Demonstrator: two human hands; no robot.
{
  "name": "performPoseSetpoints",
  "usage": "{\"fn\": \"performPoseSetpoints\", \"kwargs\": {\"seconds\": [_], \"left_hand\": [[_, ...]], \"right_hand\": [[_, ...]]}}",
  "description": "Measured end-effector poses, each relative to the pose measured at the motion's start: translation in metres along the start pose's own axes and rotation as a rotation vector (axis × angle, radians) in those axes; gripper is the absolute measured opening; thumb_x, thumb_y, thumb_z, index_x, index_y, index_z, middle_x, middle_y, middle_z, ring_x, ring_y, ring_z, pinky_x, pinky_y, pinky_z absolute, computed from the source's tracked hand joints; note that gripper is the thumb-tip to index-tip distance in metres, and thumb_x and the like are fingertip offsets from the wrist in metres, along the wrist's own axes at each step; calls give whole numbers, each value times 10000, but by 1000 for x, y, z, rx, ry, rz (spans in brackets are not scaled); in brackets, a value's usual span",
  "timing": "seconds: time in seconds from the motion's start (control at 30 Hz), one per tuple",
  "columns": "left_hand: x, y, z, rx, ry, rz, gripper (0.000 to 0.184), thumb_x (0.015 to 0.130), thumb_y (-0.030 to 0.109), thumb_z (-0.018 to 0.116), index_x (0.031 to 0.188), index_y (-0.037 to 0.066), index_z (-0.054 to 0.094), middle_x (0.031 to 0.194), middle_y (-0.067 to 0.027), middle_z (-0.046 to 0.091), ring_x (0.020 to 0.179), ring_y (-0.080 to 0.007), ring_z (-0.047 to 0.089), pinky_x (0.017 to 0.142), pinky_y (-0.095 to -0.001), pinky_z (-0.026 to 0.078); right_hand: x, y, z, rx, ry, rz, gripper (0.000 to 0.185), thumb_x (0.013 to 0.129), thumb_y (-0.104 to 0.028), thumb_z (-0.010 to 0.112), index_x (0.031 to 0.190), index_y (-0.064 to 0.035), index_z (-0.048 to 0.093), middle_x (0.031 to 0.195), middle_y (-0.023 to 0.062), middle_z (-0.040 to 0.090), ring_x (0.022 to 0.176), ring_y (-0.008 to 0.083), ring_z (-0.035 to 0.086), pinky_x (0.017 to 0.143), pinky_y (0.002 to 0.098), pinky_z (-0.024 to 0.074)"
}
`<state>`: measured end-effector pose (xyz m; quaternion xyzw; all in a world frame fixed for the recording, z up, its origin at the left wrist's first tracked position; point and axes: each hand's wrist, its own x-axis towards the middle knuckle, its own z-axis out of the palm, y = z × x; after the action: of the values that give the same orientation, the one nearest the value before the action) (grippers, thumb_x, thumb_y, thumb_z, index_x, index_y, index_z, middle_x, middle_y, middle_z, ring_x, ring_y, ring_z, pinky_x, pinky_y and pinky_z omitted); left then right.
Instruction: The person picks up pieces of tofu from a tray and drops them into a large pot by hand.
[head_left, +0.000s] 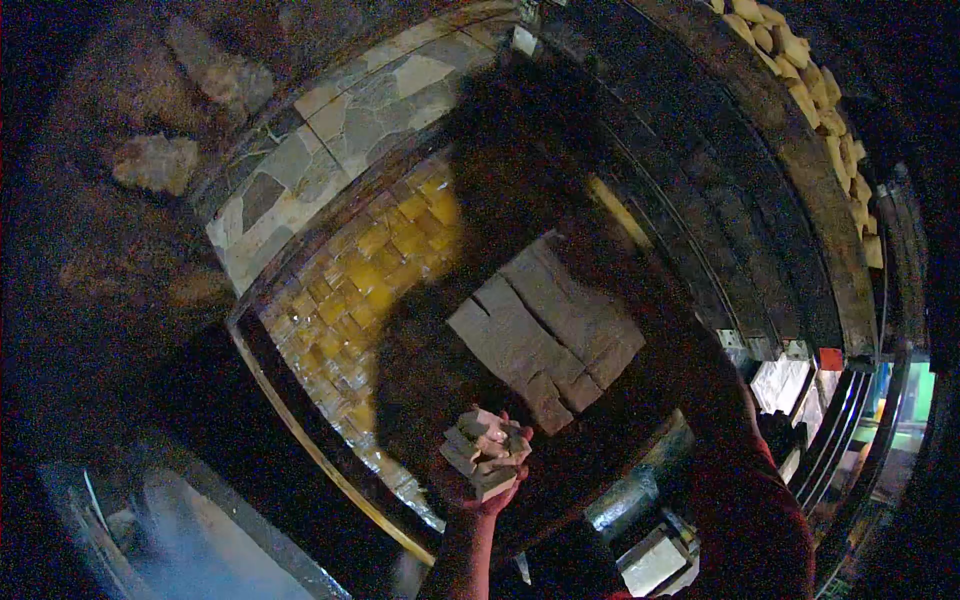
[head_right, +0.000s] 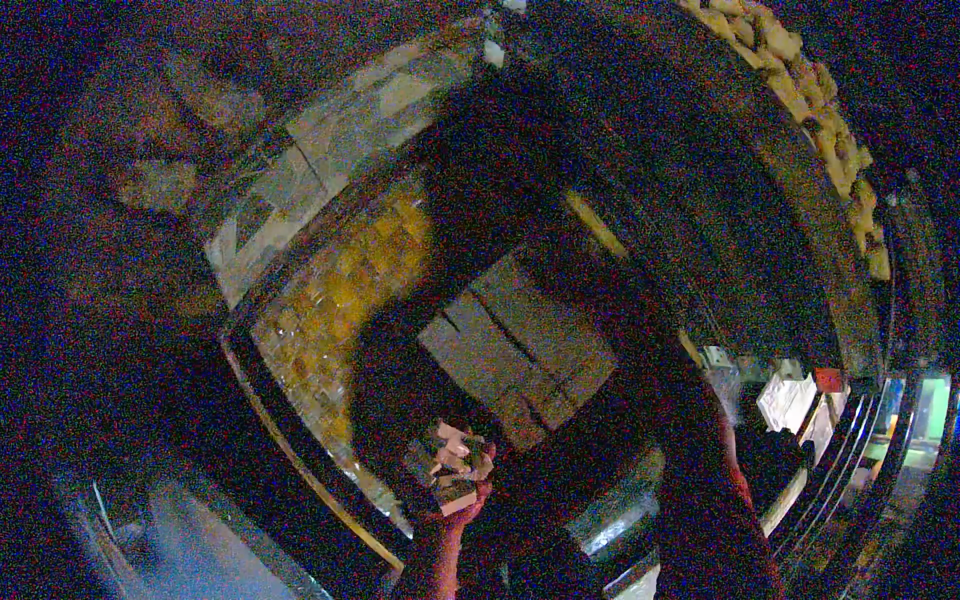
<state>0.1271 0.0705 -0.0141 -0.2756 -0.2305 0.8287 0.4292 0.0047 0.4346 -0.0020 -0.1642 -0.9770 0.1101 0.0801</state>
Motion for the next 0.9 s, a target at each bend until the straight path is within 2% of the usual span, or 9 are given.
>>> {"fn": "performPoseSetpoints", "kwargs": {"seconds": [0.17,0.27,0.33,0.4,0.53,0.6,0.63,0.73,0.9], "left_hand": [[-6,15,-15,221,145,141,802,824,567,588,1443,111,357,1453,-211,362,1351,-514,272,924,-681,452],[-8,1,-10,34,-49,30,776,832,529,596,1440,107,361,1455,-217,354,1359,-508,260,940,-684,439],[-9,3,-16,44,-35,39,759,838,501,596,1441,105,359,1457,-221,350,1357,-512,263,941,-686,437],[-11,8,-22,39,-22,21,752,843,488,592,1444,104,355,1457,-228,347,1359,-517,256,946,-695,426],[-18,23,-34,12,-6,-37,763,841,493,589,1447,95,349,1462,-237,335,1361,-531,239,962,-710,398],[-20,18,-21,12,-17,-30,775,838,510,588,1444,89,353,1471,-242,322,1366,-533,225,972,-712,385],[-21,17,-18,15,-28,-17,778,836,517,587,1443,87,355,1474,-244,317,1368,-533,220,975,-712,382],[-28,19,-23,7,-20,6,803,823,548,597,1445,101,358,1494,-231,292,1380,-525,199,984,-712,373],[-27,19,-25,-70,-86,-7,831,800,577,624,1456,143,354,1507,-210,275,1400,-502,167,993,-720,354]], "right_hand": [[-1,13,-16,222,-10,-25,426,927,-178,575,1332,-98,473,1235,196,580,1080,357,601,920,420,494],[-10,14,-14,316,103,-71,426,929,-164,570,1338,-103,468,1236,195,579,1074,355,605,916,417,499],[-21,12,-6,263,218,-142,422,928,-168,573,1336,-120,475,1256,184,572,1066,352,611,916,418,500],[-31,9,3,-69,-26,-76,362,933,-196,581,1284,-131,528,1235,161,590,1019,332,635,860,425,527],[-16,2,10,-369,105,-251,317,928,-228,592,1231,-134,573,1209,157,600,973,322,650,790,446,548],[12,-21,-18,156,-203,586,292,937,-251,576,1201,-127,595,1245,175,574,918,334,656,708,473,558],[13,-30,-35,156,-202,585,292,937,-251,576,1201,-127,595,1245,175,574,918,334,656,708,473,558],[4,-49,-56,443,-136,494,354,944,-254,556,1258,-91,559,1307,226,519,1025,376,615,823,492,525],[-32,-57,30,-93,367,41,514,948,-282,553,1386,-42,432,1378,259,453,1294,424,413,1084,502,322]]}}
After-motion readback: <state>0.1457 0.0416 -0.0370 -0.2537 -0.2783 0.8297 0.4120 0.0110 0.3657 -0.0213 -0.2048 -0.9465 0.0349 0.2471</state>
